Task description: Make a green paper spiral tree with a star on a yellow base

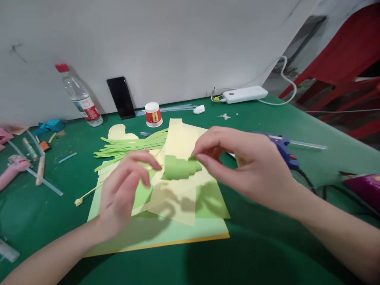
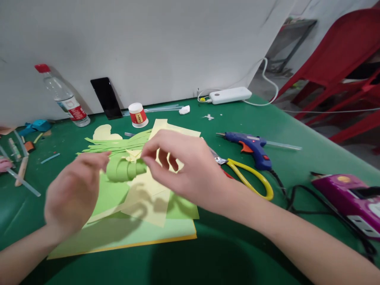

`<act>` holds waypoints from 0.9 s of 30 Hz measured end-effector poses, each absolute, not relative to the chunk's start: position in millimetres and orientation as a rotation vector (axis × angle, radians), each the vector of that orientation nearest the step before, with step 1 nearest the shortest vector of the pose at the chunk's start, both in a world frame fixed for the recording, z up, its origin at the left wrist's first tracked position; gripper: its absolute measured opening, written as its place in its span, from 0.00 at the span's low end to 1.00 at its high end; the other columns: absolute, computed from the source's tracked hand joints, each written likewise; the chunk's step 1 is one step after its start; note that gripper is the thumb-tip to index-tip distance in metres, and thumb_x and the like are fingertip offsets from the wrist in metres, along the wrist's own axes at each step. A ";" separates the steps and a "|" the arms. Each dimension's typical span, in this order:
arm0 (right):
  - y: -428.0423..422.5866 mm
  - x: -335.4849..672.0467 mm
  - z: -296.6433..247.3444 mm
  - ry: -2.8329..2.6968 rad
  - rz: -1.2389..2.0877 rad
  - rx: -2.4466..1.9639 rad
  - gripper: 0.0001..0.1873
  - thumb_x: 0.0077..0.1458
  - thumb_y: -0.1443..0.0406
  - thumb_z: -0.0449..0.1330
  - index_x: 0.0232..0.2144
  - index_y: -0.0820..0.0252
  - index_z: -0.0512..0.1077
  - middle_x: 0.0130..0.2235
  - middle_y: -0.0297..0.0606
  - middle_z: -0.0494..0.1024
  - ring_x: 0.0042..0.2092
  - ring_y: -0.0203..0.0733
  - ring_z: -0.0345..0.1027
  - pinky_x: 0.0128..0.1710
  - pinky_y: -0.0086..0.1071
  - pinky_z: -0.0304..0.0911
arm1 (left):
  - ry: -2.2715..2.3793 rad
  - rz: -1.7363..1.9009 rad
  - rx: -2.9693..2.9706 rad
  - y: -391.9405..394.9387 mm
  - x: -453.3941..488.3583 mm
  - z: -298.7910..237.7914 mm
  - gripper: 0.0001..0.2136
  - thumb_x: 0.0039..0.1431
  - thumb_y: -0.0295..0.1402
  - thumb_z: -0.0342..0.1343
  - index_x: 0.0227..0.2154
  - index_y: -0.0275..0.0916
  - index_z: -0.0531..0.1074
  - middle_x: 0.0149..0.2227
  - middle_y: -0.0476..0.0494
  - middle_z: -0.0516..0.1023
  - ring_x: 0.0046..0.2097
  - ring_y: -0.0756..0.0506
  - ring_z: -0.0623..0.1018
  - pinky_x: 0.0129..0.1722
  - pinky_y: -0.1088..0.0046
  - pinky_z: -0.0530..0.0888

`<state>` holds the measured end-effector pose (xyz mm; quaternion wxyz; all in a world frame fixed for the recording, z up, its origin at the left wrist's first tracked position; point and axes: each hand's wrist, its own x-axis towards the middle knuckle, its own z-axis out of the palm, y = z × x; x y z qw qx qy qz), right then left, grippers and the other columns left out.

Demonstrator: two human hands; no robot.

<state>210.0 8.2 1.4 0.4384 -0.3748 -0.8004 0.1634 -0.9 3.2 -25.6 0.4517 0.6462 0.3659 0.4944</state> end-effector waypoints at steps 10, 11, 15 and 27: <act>2.9 195.7 -20.3 -2.246 0.182 -0.764 0.06 0.55 0.70 0.52 0.32 0.63 0.70 0.29 0.37 0.75 0.28 0.34 0.67 0.23 0.27 0.59 | 0.938 0.581 1.631 8.0 9.1 -21.0 0.08 0.55 0.38 0.55 0.33 0.45 0.78 0.32 0.49 0.80 0.36 0.45 0.76 0.35 0.71 0.72; 2.6 195.0 -21.0 -2.225 0.223 -0.781 0.06 0.55 0.71 0.53 0.32 0.63 0.70 0.29 0.36 0.74 0.28 0.33 0.67 0.23 0.27 0.59 | 0.961 0.592 1.675 7.1 9.4 -19.6 0.07 0.55 0.37 0.56 0.32 0.45 0.79 0.31 0.50 0.81 0.35 0.45 0.76 0.37 0.70 0.72; 0.2 195.2 -17.8 -2.165 0.308 -0.833 0.04 0.53 0.72 0.54 0.29 0.62 0.69 0.28 0.35 0.74 0.27 0.31 0.66 0.23 0.24 0.58 | 0.998 0.605 1.776 8.2 11.0 -17.7 0.07 0.55 0.33 0.55 0.33 0.47 0.79 0.32 0.51 0.81 0.35 0.46 0.76 0.46 0.64 0.69; 1.8 202.2 -3.8 -2.052 0.327 -0.974 0.05 0.52 0.72 0.54 0.26 0.58 0.65 0.26 0.33 0.72 0.24 0.31 0.62 0.21 0.26 0.58 | 1.037 0.474 1.819 10.8 9.5 -15.6 0.13 0.59 0.40 0.49 0.33 0.43 0.78 0.29 0.49 0.78 0.30 0.48 0.71 0.30 0.74 0.67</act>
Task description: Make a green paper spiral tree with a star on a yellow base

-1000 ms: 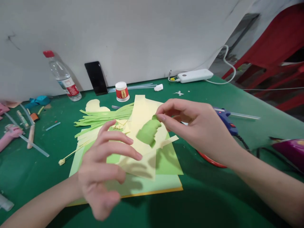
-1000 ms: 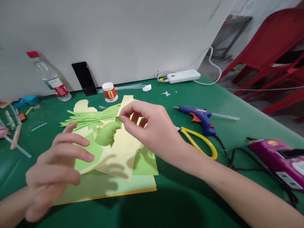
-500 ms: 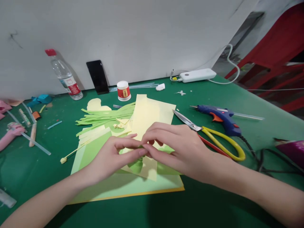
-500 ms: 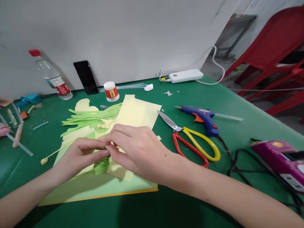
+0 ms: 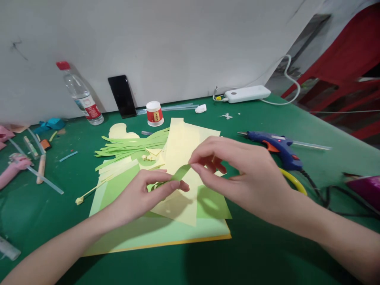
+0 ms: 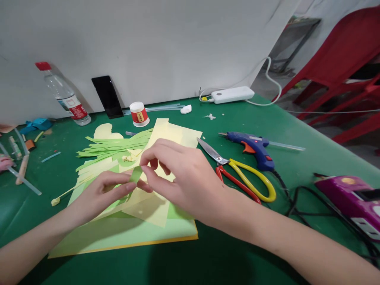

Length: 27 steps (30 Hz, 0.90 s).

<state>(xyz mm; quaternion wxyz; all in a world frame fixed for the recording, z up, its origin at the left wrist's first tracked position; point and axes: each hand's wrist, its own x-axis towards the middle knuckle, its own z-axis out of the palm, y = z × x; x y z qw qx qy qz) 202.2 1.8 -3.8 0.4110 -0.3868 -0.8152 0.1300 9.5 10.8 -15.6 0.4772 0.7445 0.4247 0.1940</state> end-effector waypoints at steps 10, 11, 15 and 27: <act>10.3 209.6 -0.4 -1.805 0.403 -1.139 0.04 0.49 0.71 0.55 0.25 0.59 0.66 0.25 0.32 0.70 0.24 0.30 0.61 0.21 0.25 0.56 | 0.979 1.029 1.453 11.2 6.9 -26.2 0.07 0.56 0.34 0.57 0.37 0.44 0.75 0.29 0.50 0.78 0.33 0.49 0.75 0.36 0.73 0.71; 11.8 210.4 -0.6 -1.771 0.441 -1.164 0.04 0.49 0.71 0.55 0.25 0.59 0.67 0.25 0.32 0.70 0.25 0.31 0.61 0.22 0.25 0.57 | 0.991 1.087 1.466 11.0 6.4 -26.8 0.07 0.55 0.32 0.57 0.37 0.46 0.75 0.30 0.51 0.78 0.32 0.51 0.75 0.36 0.74 0.71; 22.0 215.8 -3.0 -1.644 0.608 -1.219 0.03 0.49 0.68 0.56 0.25 0.60 0.67 0.22 0.31 0.66 0.22 0.30 0.56 0.19 0.26 0.53 | 0.985 1.266 1.690 12.0 4.2 -26.4 0.09 0.54 0.25 0.57 0.31 0.49 0.76 0.38 0.52 0.76 0.37 0.51 0.73 0.33 0.75 0.71; 45.7 229.5 -9.4 -1.463 0.573 -1.265 0.04 0.48 0.69 0.56 0.23 0.61 0.67 0.20 0.30 0.64 0.19 0.28 0.54 0.18 0.27 0.49 | -0.113 0.895 3.417 18.5 -6.0 -33.8 0.11 0.57 0.22 0.51 0.23 0.38 0.74 0.33 0.50 0.79 0.40 0.52 0.73 0.51 0.73 0.68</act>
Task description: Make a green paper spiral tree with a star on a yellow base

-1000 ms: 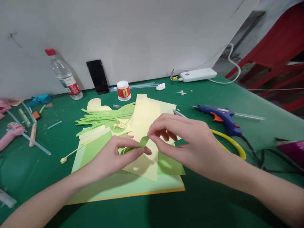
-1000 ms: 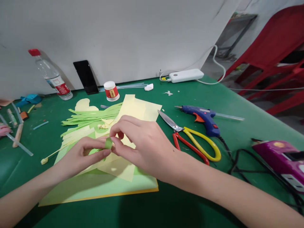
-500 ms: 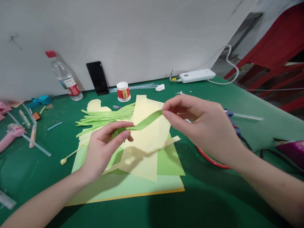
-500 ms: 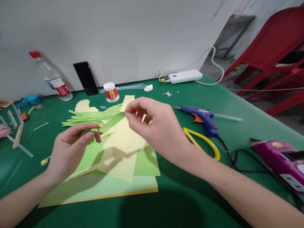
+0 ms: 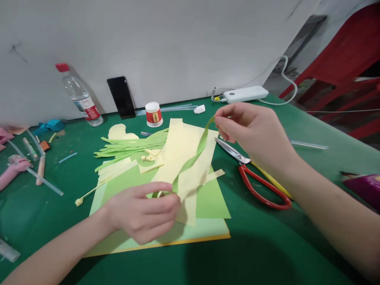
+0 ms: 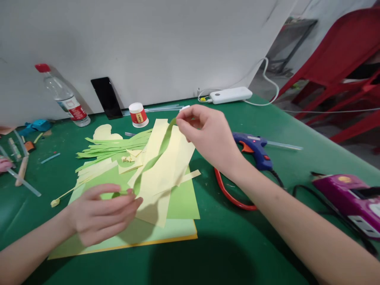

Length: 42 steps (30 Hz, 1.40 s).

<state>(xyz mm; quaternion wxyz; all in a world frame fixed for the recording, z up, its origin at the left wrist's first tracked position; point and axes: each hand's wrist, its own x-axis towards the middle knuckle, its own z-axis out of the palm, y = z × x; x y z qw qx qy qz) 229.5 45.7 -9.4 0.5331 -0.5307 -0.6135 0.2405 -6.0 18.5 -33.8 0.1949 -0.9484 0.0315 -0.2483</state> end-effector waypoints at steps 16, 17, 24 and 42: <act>13.4 206.6 -10.6 -2.097 0.160 -0.819 0.05 0.52 0.73 0.54 0.27 0.61 0.66 0.27 0.33 0.71 0.25 0.29 0.62 0.23 0.24 0.59 | -1.439 -1.546 -3.472 18.5 0.4 -29.4 0.11 0.62 0.37 0.46 0.43 0.44 0.69 0.42 0.45 0.74 0.44 0.47 0.73 0.44 0.72 0.70; 11.4 203.5 -13.0 -2.145 0.125 -0.798 0.04 0.53 0.73 0.53 0.28 0.62 0.66 0.28 0.34 0.72 0.26 0.29 0.62 0.22 0.25 0.58 | -1.455 -1.394 -3.579 17.7 1.8 -28.5 0.11 0.62 0.38 0.47 0.44 0.44 0.69 0.41 0.46 0.75 0.44 0.47 0.73 0.44 0.73 0.70; 3.4 193.4 -24.6 -2.176 0.189 -0.732 0.02 0.53 0.72 0.55 0.31 0.65 0.68 0.29 0.36 0.73 0.28 0.30 0.64 0.24 0.24 0.59 | -1.712 -1.125 -3.523 7.2 9.0 -22.4 0.12 0.61 0.32 0.46 0.34 0.40 0.76 0.24 0.51 0.72 0.25 0.54 0.66 0.24 0.80 0.64; 8.7 207.6 -1.7 -1.912 0.242 -1.040 0.06 0.49 0.73 0.53 0.24 0.60 0.65 0.24 0.31 0.70 0.22 0.28 0.59 0.20 0.24 0.57 | -1.914 -0.523 -3.672 12.7 13.2 -23.7 0.13 0.60 0.40 0.49 0.38 0.42 0.77 0.31 0.47 0.76 0.29 0.50 0.69 0.28 0.76 0.64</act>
